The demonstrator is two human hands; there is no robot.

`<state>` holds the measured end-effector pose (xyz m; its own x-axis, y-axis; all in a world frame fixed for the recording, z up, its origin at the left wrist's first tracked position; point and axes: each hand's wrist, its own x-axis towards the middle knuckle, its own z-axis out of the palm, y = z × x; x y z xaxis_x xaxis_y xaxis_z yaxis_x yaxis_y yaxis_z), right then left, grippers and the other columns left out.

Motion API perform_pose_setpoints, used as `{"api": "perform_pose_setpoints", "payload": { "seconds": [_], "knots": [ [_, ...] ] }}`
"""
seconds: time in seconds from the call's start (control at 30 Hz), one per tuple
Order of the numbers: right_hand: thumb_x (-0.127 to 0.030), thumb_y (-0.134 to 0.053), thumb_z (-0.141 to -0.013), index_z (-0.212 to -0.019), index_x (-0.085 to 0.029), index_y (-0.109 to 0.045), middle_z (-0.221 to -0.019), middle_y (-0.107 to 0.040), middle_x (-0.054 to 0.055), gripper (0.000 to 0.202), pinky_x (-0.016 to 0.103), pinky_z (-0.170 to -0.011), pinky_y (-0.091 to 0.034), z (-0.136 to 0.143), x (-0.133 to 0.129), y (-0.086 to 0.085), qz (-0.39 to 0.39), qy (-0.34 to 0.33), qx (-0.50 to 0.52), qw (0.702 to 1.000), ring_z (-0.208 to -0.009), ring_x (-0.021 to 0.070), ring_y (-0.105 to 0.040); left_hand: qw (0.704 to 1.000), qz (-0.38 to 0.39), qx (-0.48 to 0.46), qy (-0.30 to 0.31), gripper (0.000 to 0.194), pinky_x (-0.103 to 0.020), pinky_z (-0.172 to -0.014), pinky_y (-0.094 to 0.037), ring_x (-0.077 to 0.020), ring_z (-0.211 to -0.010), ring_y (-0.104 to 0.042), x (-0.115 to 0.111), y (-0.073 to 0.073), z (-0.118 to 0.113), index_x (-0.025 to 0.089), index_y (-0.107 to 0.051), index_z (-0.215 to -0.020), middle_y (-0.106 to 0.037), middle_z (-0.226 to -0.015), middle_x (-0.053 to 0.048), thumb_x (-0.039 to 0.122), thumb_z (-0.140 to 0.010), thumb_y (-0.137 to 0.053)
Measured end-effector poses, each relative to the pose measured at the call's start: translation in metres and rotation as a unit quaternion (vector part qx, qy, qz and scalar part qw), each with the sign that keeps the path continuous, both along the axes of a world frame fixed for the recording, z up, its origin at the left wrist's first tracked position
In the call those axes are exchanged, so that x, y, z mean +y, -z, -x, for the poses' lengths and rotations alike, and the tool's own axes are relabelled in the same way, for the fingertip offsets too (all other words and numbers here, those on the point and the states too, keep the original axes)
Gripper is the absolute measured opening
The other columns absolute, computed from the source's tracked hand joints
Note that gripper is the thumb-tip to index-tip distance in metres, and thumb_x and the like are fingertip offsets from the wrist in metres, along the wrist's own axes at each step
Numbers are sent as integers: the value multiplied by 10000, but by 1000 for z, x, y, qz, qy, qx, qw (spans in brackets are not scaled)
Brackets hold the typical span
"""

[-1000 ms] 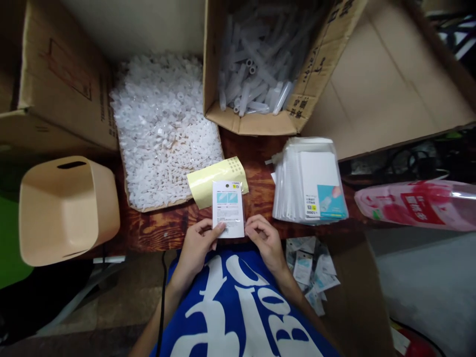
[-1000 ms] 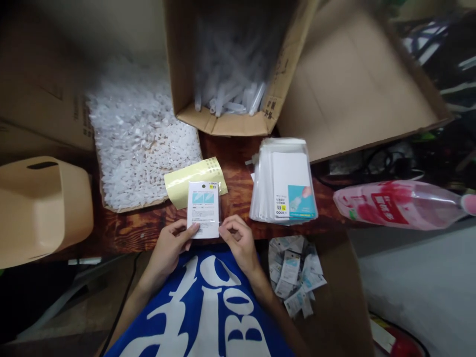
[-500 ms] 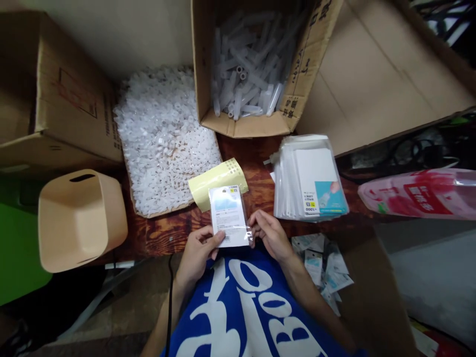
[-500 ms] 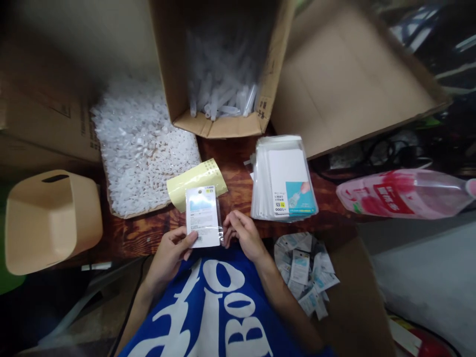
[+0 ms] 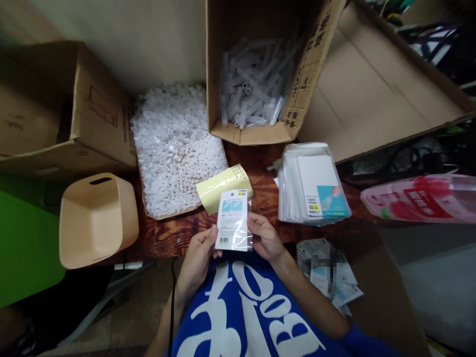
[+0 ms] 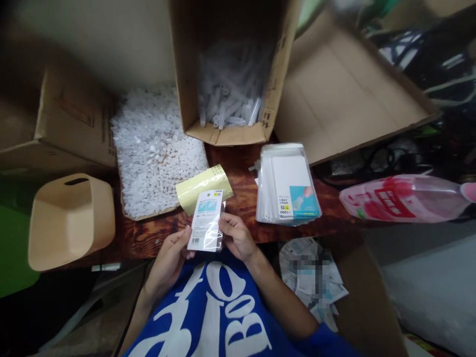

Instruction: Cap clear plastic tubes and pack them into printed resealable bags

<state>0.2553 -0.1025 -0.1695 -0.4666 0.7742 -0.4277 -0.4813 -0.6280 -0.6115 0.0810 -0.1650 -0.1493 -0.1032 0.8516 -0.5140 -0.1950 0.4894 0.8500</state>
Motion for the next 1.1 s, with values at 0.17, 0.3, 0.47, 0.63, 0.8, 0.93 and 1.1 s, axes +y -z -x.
{"api": "perform_pose_setpoints", "payload": {
  "seconds": [0.17, 0.3, 0.47, 0.63, 0.8, 0.93, 1.1],
  "knots": [
    [-465, -833, -738, -665, -164, -629, -629, -604, 1, 370, 223, -536, -426, 6, 5, -6, -24, 28, -39, 999, -547, 114, -512, 853, -352, 382, 37, 577, -428, -1127, -446, -279, -1331, -542, -1, -11, 19, 219, -519, -1436, -581, -1430, -120, 352, -906, -706],
    [-455, -802, -775, -660, -166, -602, -597, -578, -10, 369, 209, -462, -379, 9, 5, -12, -40, 11, -27, 999, -483, 94, -464, 752, -450, 435, 206, 636, -349, -1115, -486, -229, -1327, -565, 3, -12, 28, 175, -423, -1505, -572, -1446, -146, 97, -917, -651],
    [-464, -766, -808, -645, -157, -595, -526, -552, -19, 387, 179, -359, -277, 12, 1, -17, -52, 18, -7, 998, -374, 53, -371, 743, -456, 442, 211, 581, -282, -1012, -562, -192, -1247, -626, 5, -4, 25, 190, -466, -1475, -615, -1378, -142, -9, -932, -527],
    [-449, -748, -833, -644, -149, -593, -486, -534, -28, 387, 154, -355, -262, 14, 1, -18, -51, 33, 2, 998, -359, 38, -370, 753, -409, 458, 236, 626, -279, -911, -607, -189, -1190, -635, 5, -13, 19, 295, -444, -1499, -570, -1327, -124, -4, -948, -455],
    [-450, -753, -827, -633, -152, -583, -434, -502, -44, 394, 144, -325, -224, 18, 7, -27, -26, 28, -4, 999, -317, 29, -337, 711, -385, 506, 301, 657, -286, -820, -625, -203, -1125, -642, 11, -34, 17, 312, -340, -1554, -532, -1306, -123, 37, -959, -389],
    [-435, -791, -784, -618, -156, -567, -422, -483, -60, 395, 135, -304, -216, 21, 10, -39, 0, 37, 7, 999, -301, 20, -305, 655, -390, 545, 349, 702, -270, -701, -622, -214, -1049, -622, 16, -48, 17, 283, -221, -1593, -562, -1287, -128, 28, -952, -346],
    [-414, -803, -767, -614, -154, -553, -440, -489, -63, 392, 130, -292, -197, 22, 10, -45, 2, 39, 1, 999, -303, 16, -319, 617, -403, 551, 392, 679, -288, -658, -611, -233, -1000, -588, 19, -53, 19, 260, -194, -1599, -574, -1265, -128, 51, -968, -335]
  ]
}}
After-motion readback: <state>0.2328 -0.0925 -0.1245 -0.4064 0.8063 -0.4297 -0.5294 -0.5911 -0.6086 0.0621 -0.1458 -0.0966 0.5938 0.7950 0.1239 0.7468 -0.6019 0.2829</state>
